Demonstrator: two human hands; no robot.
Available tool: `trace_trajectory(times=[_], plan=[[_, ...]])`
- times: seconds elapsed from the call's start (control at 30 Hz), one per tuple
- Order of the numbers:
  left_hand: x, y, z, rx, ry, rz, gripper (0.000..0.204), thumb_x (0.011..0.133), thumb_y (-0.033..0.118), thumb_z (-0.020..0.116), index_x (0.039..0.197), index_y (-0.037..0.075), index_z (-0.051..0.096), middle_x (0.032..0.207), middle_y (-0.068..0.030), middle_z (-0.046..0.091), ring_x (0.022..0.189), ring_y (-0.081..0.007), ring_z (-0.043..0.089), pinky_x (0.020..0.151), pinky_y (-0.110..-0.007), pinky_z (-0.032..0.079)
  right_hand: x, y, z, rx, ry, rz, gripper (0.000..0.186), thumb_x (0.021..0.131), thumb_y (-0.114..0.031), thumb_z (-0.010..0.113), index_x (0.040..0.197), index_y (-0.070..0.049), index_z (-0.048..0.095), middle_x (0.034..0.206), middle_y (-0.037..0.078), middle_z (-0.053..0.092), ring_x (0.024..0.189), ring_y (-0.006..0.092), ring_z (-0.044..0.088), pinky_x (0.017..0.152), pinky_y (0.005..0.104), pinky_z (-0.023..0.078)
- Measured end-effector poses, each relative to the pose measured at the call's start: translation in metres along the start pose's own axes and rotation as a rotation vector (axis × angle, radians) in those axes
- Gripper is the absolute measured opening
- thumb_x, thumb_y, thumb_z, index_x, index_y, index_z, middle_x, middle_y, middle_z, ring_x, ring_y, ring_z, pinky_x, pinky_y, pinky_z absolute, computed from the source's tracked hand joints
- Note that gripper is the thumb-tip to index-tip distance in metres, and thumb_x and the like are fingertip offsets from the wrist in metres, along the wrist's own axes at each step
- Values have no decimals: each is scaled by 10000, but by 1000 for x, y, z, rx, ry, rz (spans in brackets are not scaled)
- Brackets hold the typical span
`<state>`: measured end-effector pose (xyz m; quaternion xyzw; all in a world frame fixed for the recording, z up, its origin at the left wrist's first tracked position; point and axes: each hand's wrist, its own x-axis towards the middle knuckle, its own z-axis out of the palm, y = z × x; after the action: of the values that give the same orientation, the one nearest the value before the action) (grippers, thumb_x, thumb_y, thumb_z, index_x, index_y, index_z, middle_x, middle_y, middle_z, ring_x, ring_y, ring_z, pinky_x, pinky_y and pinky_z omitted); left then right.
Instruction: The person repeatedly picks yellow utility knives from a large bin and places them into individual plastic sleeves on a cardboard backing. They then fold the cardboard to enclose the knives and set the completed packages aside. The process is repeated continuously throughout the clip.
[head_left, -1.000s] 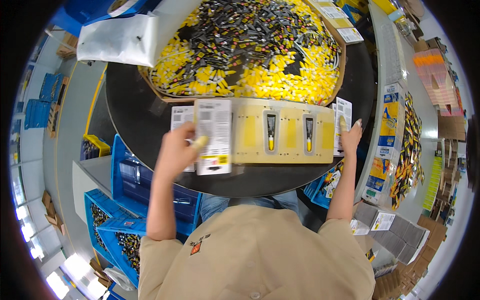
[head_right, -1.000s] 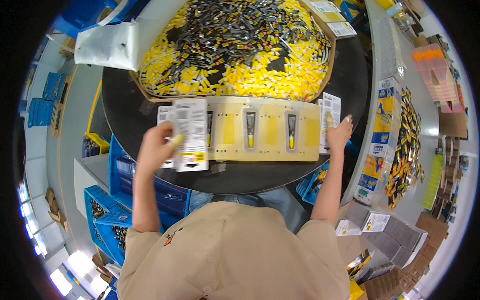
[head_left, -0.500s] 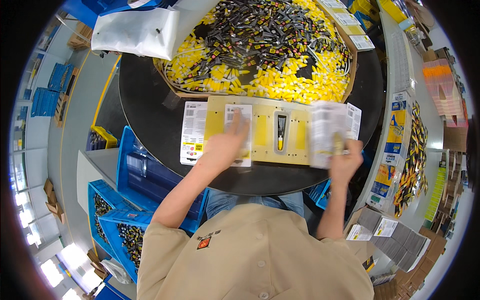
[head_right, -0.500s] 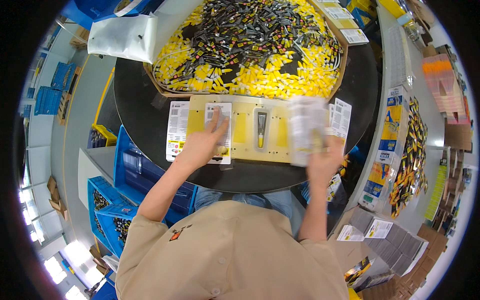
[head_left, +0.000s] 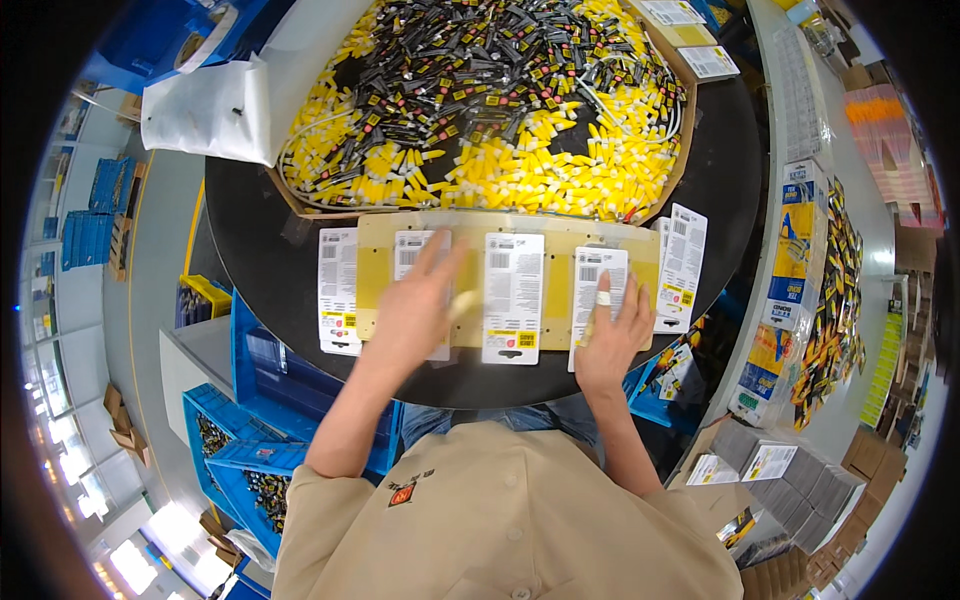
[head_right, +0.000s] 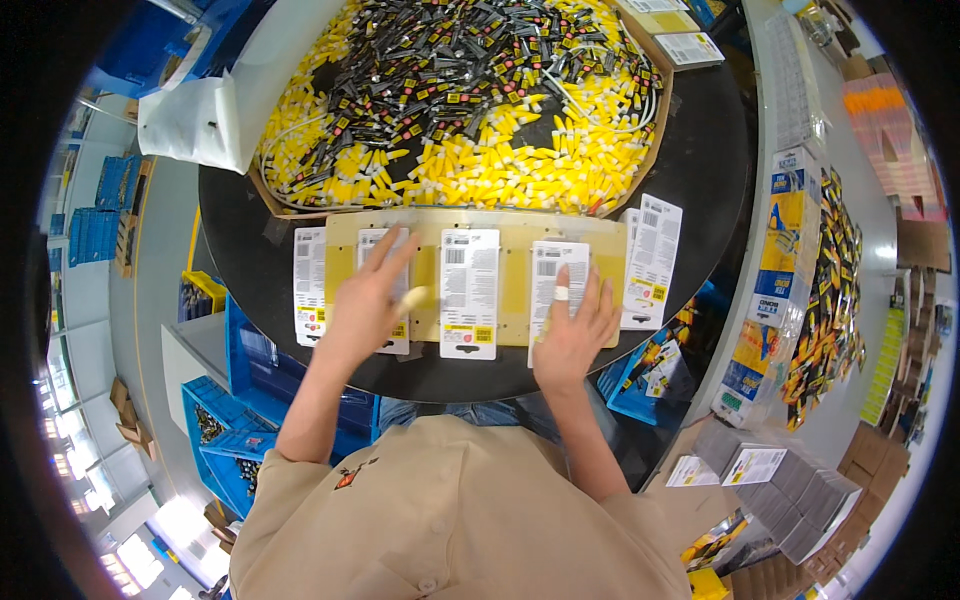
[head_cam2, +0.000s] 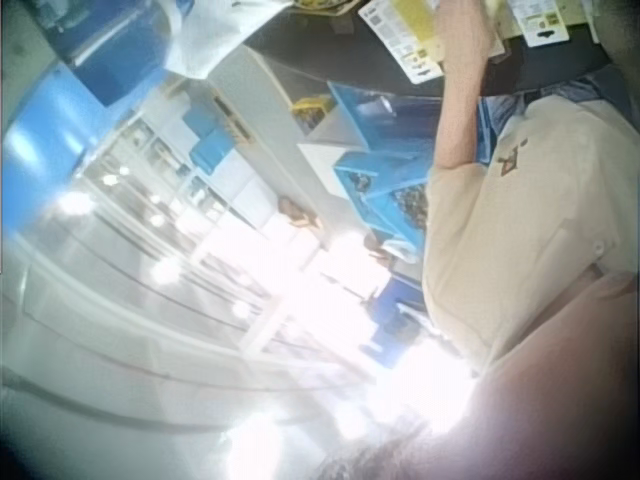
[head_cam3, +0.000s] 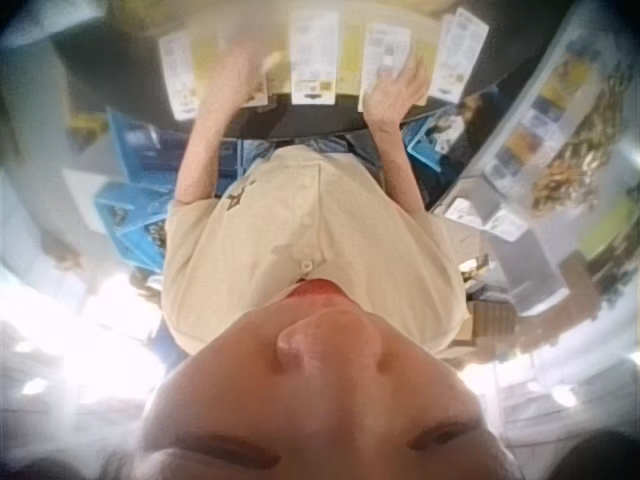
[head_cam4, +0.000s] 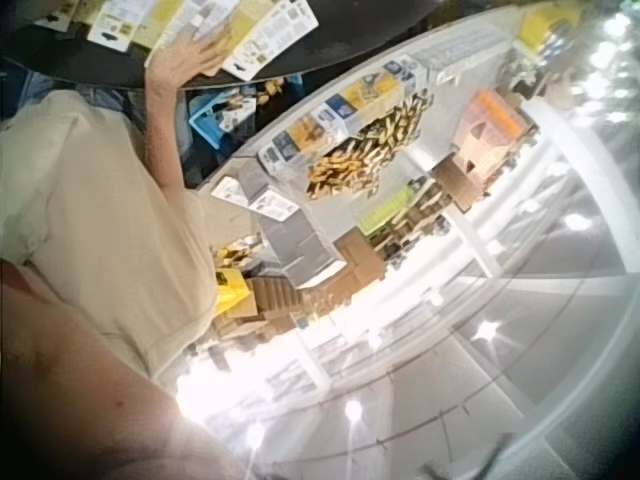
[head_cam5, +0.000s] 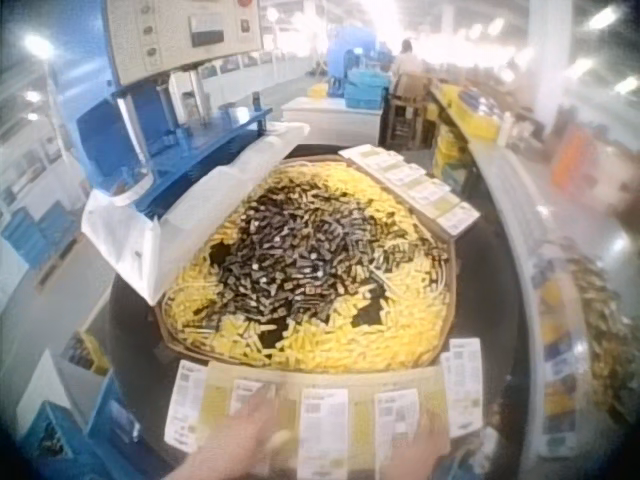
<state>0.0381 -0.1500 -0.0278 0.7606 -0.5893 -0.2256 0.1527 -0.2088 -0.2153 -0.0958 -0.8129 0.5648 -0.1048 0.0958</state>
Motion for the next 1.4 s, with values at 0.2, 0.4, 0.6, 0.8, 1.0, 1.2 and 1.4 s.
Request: trace_trajectory(times=[0.2, 0.4, 0.6, 0.8, 1.0, 1.2, 1.4], plan=[[27, 39, 34, 322, -276, 121, 698, 843, 206, 704, 1439, 49, 376, 1551, -221, 259, 711, -365, 673, 606, -404, 556, 96, 131, 12, -183, 313, 279, 544, 974, -287, 458, 1474, -83, 382, 1508, 245, 329, 1401, 436, 288, 1118, 553, 249], [22, 26, 16, 75, -148, 166, 662, 863, 133, 666, 1434, 28, 348, 1497, -202, 365, 832, -290, 677, 700, -357, 546, 121, 278, 58, 540, 317, 905, 770, 978, -617, 308, 1165, 48, 648, 1200, 249, 635, 1143, 417, 574, 971, 439, 434], [-13, -16, -40, -604, 462, -118, 513, 885, -42, 458, 1389, -6, 371, 1279, -133, 523, 832, -144, 594, 771, -290, 488, 38, 237, 80, 438, 333, 876, 504, 1020, -350, 376, 1310, 36, 519, 1226, 290, 601, 1055, 406, 612, 906, 443, 473], [-86, -71, -50, -468, 921, -373, 321, 867, -130, 460, 1110, -16, 636, 1069, -127, 644, 928, -191, 668, 829, -293, 510, -66, 165, 40, 804, -38, 683, 586, 1037, -428, 364, 1212, 99, 552, 1066, 257, 629, 943, 380, 623, 808, 453, 508], [-133, -123, 40, -61, 813, -851, 249, 782, -26, 650, 992, 75, 739, 869, -140, 696, 798, -250, 689, 749, -335, 543, -24, 192, -22, 865, 5, 138, 415, 1054, -291, 377, 987, 39, 619, 610, 88, 596, 487, 140, 558, 487, 243, 444], [-94, -149, 177, -198, 318, -905, 179, 778, 92, 664, 944, 67, 725, 932, -201, 690, 885, -380, 672, 793, -417, 545, 95, 285, -13, 199, 404, 319, 549, 1016, -371, 457, 1327, 79, 506, 1328, 313, 512, 1196, 435, 514, 1019, 428, 430], [-98, -173, 246, 45, 527, -144, 312, 831, 147, 652, 1130, 57, 657, 1139, -208, 660, 979, -402, 652, 823, -438, 533, 118, 298, 39, 563, 315, 876, 777, 927, -555, 557, 1239, 155, 496, 1213, 321, 563, 1016, 395, 603, 839, 420, 527]])
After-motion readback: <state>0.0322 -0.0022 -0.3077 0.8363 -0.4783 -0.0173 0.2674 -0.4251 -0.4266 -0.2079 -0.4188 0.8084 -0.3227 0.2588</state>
